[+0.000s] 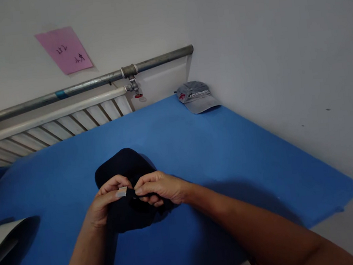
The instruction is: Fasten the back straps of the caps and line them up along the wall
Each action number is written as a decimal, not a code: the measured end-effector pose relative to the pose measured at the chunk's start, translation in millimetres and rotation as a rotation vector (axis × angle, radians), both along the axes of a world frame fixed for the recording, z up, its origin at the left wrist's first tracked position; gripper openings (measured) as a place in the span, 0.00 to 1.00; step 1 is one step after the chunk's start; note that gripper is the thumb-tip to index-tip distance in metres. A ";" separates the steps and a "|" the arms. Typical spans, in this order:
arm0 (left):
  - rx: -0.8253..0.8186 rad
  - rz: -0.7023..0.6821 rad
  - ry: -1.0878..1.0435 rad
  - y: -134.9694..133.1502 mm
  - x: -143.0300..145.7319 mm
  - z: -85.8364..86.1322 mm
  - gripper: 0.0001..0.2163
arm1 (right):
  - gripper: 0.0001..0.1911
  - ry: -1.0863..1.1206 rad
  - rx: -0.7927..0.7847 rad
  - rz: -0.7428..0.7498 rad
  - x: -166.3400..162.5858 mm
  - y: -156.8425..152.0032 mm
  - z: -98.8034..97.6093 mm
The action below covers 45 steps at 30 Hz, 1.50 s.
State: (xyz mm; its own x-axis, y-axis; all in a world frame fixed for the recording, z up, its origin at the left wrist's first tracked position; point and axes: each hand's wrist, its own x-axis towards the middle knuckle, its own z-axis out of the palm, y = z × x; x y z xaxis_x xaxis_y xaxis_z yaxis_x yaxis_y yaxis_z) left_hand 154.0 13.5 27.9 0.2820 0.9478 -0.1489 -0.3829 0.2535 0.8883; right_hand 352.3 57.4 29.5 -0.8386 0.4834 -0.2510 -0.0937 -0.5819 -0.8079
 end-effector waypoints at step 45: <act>-0.013 0.066 0.201 0.5 -0.8 -0.5 0.07 | 0.09 -0.011 -0.091 0.003 3.8 0.0 1.9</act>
